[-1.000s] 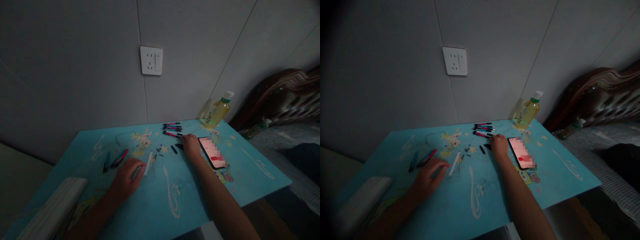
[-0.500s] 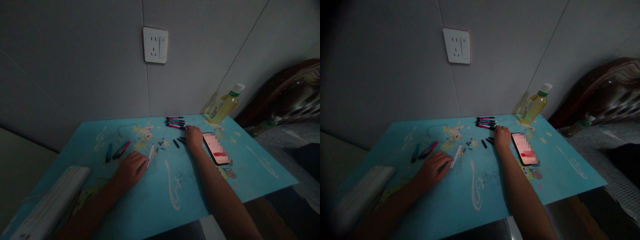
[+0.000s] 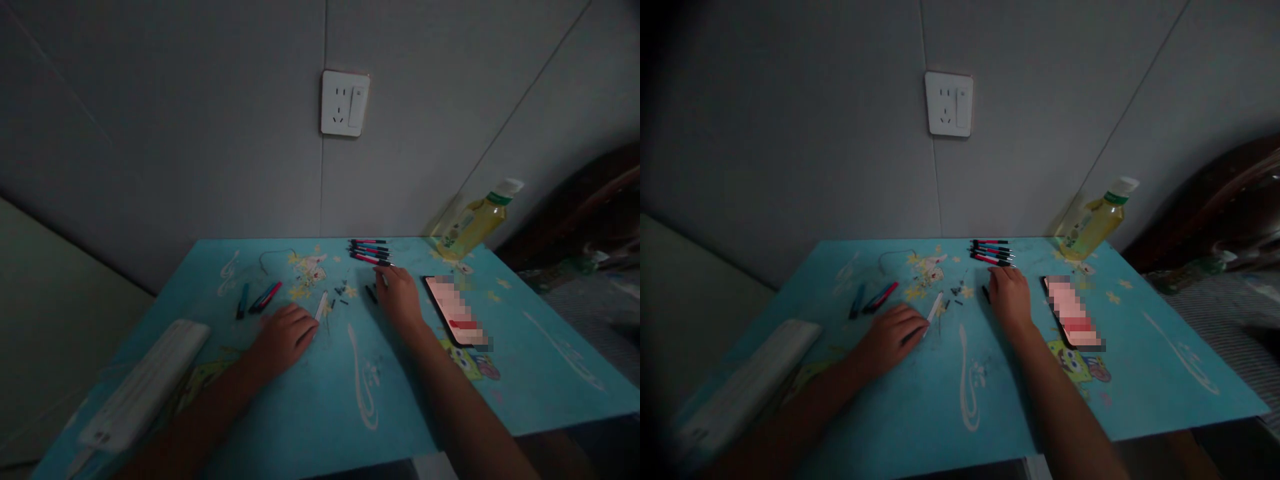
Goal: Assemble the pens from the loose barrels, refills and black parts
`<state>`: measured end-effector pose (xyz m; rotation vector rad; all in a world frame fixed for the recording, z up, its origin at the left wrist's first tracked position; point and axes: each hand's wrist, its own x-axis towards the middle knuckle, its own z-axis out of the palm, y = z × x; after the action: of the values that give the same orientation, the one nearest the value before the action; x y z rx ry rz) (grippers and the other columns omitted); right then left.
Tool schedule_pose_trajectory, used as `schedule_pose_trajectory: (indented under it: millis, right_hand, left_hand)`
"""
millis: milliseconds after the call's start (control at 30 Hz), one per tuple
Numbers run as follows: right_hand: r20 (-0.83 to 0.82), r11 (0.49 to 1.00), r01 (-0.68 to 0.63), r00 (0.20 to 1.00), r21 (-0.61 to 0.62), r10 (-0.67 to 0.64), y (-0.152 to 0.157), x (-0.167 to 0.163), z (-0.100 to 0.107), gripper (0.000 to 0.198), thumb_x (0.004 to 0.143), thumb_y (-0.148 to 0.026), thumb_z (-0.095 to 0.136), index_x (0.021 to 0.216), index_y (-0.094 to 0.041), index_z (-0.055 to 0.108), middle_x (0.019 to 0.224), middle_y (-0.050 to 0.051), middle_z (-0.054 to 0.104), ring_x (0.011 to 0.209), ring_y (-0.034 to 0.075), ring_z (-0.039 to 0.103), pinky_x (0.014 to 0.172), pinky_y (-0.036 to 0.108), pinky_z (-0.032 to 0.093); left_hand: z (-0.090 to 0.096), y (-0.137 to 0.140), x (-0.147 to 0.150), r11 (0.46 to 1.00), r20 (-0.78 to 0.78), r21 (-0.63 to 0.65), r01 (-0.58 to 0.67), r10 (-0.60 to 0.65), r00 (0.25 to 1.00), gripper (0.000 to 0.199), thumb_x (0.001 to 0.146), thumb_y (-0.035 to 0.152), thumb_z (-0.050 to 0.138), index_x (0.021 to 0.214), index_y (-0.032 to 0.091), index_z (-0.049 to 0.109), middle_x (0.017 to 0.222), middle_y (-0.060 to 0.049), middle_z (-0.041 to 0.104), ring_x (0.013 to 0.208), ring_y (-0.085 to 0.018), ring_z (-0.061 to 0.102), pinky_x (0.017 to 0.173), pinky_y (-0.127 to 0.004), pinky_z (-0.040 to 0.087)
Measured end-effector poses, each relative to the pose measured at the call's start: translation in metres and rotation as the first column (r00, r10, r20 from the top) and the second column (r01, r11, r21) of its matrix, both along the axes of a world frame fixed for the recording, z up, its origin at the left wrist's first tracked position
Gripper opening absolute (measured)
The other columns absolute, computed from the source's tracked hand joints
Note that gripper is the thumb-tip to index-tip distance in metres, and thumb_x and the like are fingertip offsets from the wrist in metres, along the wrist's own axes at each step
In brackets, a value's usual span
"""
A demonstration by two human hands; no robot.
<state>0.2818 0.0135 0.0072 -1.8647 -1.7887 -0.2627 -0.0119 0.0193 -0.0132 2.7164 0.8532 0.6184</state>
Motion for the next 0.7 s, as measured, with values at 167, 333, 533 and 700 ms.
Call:
schedule_pose_trajectory:
  millis: [167,333,533,700]
  right_hand:
    - [-0.042,0.980,-0.199,0.979,-0.019,0.198,-0.009,-0.024,0.002,0.022,0.094,-0.018,0.053,0.111,-0.019,0.068,0.099,0.008,0.070,0.093,0.024,0.060,0.088,0.037,0.045]
    - [-0.048,0.927,-0.358,0.934,-0.110,0.355,-0.016,-0.048,-0.003,0.019,0.094,-0.017,0.054,0.107,-0.020,0.069,0.097,0.008,0.069,0.092,0.023,0.060,0.088,0.037,0.047]
    - [-0.079,0.813,-0.552,0.833,-0.184,0.548,-0.027,-0.078,-0.010,0.021,0.094,-0.016,0.057,0.110,-0.022,0.068,0.096,0.007,0.066,0.091,0.021,0.059,0.086,0.036,0.048]
    - [-0.048,0.785,-0.586,0.806,-0.200,0.590,-0.029,-0.084,-0.016,0.024,0.092,-0.015,0.060,0.110,-0.025,0.070,0.097,0.006,0.064,0.092,0.021,0.059,0.084,0.035,0.049]
  left_hand:
    - [0.005,-0.002,0.001,0.999,-0.055,0.011,-0.030,0.030,0.998,0.016,0.096,0.025,0.053,0.098,0.021,0.068,0.092,-0.004,0.065,0.091,-0.020,0.055,0.080,-0.036,0.043]
    - [0.009,-0.004,0.002,1.000,-0.102,0.003,-0.024,0.024,0.994,0.015,0.095,0.025,0.055,0.094,0.020,0.068,0.089,-0.004,0.064,0.089,-0.020,0.055,0.079,-0.035,0.042]
    - [0.011,-0.007,0.003,0.996,-0.087,-0.002,-0.085,0.084,0.993,0.014,0.094,0.030,0.058,0.093,0.020,0.067,0.090,-0.004,0.063,0.092,-0.020,0.054,0.082,-0.036,0.042]
    - [0.012,-0.005,0.001,0.985,-0.054,0.004,-0.175,0.175,0.983,0.014,0.094,0.030,0.057,0.092,0.019,0.065,0.092,-0.004,0.063,0.093,-0.021,0.054,0.084,-0.037,0.043]
